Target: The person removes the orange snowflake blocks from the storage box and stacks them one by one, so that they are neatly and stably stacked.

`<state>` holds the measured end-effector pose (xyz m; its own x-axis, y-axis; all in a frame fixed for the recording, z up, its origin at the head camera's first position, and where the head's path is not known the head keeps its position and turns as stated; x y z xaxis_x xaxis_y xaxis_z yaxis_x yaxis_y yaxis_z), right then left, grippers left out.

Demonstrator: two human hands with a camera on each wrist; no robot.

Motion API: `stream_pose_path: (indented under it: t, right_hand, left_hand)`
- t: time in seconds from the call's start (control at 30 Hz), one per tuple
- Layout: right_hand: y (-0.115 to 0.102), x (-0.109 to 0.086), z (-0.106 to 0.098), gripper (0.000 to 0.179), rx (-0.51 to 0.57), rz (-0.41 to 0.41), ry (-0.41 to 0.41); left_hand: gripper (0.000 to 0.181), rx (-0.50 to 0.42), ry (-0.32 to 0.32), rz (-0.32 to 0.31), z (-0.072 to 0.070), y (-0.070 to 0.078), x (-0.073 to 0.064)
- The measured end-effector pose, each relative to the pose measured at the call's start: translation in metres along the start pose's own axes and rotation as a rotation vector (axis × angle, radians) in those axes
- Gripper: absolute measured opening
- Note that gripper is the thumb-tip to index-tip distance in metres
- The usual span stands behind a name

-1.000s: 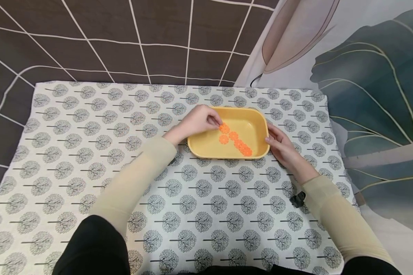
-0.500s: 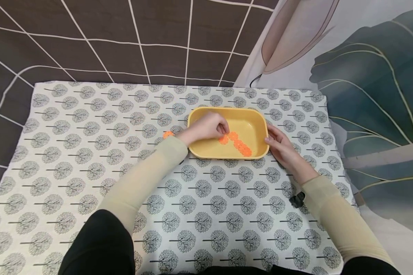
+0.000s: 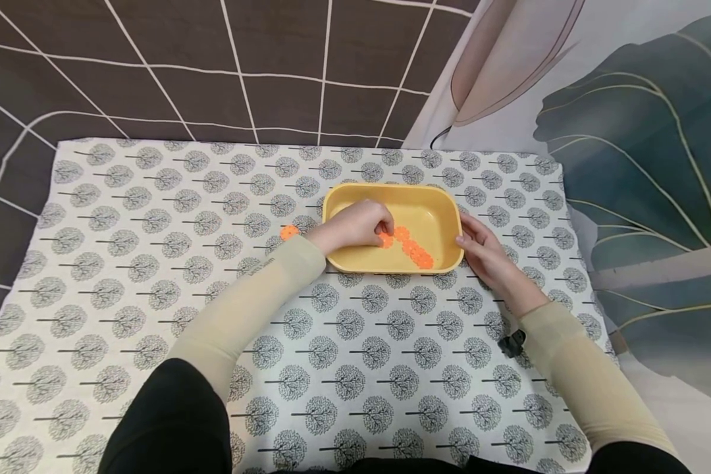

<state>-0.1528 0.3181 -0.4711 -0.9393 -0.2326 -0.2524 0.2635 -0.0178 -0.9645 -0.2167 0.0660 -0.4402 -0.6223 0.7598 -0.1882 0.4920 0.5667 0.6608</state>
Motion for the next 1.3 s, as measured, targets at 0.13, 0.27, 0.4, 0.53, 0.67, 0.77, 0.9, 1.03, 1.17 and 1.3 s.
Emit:
stream_pose_path:
  t: [0.13,0.27,0.4,0.53,0.67,0.77,0.9,1.03,1.17,1.3]
  right_hand:
    - [0.000,0.000,0.000,0.067,0.005,-0.003,-0.002]
    - [0.001,-0.001,-0.001,0.066,0.008,-0.006,0.000]
    - [0.001,-0.001,0.000,0.067,0.004,-0.006,0.002]
    - [0.000,-0.001,0.000,0.066,0.002,-0.005,0.005]
    - [0.001,0.000,0.000,0.066,0.005,-0.004,0.008]
    - [0.001,0.000,0.001,0.067,-0.003,0.001,0.006]
    - [0.000,0.000,0.001,0.068,-0.014,0.006,0.001]
    - [0.000,0.000,0.001,0.067,-0.007,0.000,-0.003]
    - [0.000,0.000,0.001,0.066,-0.001,-0.013,-0.009]
    - [0.000,0.000,0.001,0.066,-0.001,-0.026,-0.013]
  left_hand:
    - [0.024,0.011,-0.008,0.001,0.001,0.000,0.000]
    - [0.024,0.008,-0.008,-0.003,0.001,0.001,0.000]
    - [0.024,-0.002,-0.008,-0.008,0.000,0.001,0.000]
    - [0.024,-0.003,-0.001,-0.006,0.000,0.001,0.000]
    - [0.021,-0.006,0.020,-0.003,-0.002,0.001,-0.001]
    - [0.016,-0.003,0.041,0.008,-0.004,0.001,-0.001]
    - [0.010,-0.005,0.070,0.029,-0.007,0.001,-0.002]
    - [0.006,-0.043,0.091,0.046,-0.012,0.001,-0.005]
    - [0.006,-0.086,0.121,0.046,-0.018,-0.001,-0.008]
    - [0.005,-0.117,0.152,0.029,-0.028,-0.005,-0.013]
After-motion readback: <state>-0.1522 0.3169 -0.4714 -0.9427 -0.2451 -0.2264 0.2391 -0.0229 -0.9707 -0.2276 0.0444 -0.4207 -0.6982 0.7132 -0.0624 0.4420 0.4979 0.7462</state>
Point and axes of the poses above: each hand's wrist, its own x-axis towards the middle knuckle, its own z-axis out of the palm, y = z × x, the point moved 5 cm from there along x, towards the middle knuckle
